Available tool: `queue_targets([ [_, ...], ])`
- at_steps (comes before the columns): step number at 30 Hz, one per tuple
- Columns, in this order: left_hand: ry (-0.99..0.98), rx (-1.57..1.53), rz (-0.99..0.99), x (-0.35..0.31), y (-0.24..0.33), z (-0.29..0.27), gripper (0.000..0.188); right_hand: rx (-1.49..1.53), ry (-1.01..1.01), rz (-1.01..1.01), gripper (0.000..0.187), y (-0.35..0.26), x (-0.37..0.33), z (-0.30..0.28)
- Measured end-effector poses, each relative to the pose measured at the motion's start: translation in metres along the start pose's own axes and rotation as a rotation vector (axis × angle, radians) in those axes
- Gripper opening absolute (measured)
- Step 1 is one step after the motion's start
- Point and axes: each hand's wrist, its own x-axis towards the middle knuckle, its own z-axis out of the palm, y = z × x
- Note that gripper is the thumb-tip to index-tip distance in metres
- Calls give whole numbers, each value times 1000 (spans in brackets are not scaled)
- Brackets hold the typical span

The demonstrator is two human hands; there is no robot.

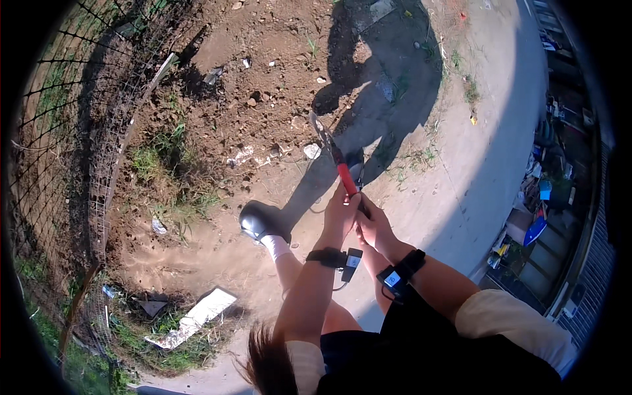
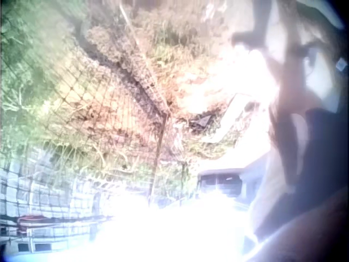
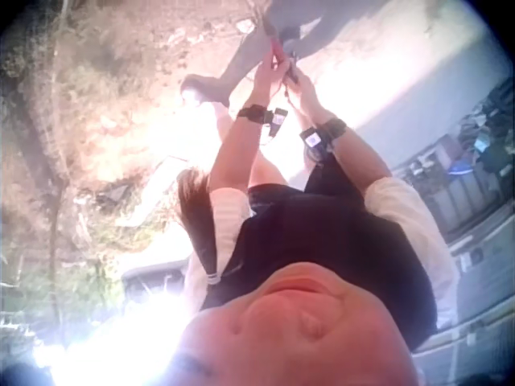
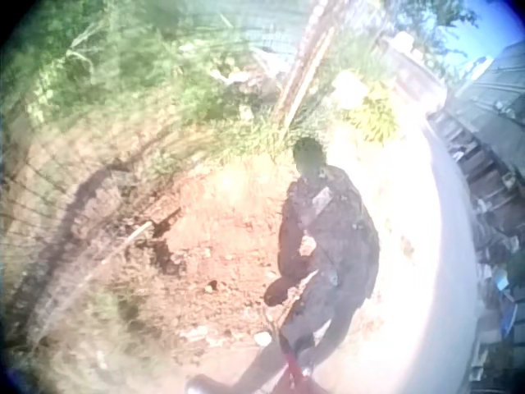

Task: The person clears weeds and loose soil from the base of a wire mesh fence using a hand trowel. They then use pliers to tighten or adjust the wire ties securing the mesh to the support structure.

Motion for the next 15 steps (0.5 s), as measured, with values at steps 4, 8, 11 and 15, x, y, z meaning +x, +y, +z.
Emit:
queue_targets([
  [4, 89, -226, -310, -14, 16, 1, 66, -85, -175, -75, 38, -15, 2, -13],
  [8, 136, -205, -255, -43, 17, 7, 67, -178, -278, -221, 40, 0, -17, -25],
  [11, 152, -238, -237, -24, 5, 1, 66, -226, -216, -292, 38, 10, 12, -11],
  [15, 266, -221, -218, -17, -24, -19, 61, -283, -235, -294, 40, -7, 14, 20],
])
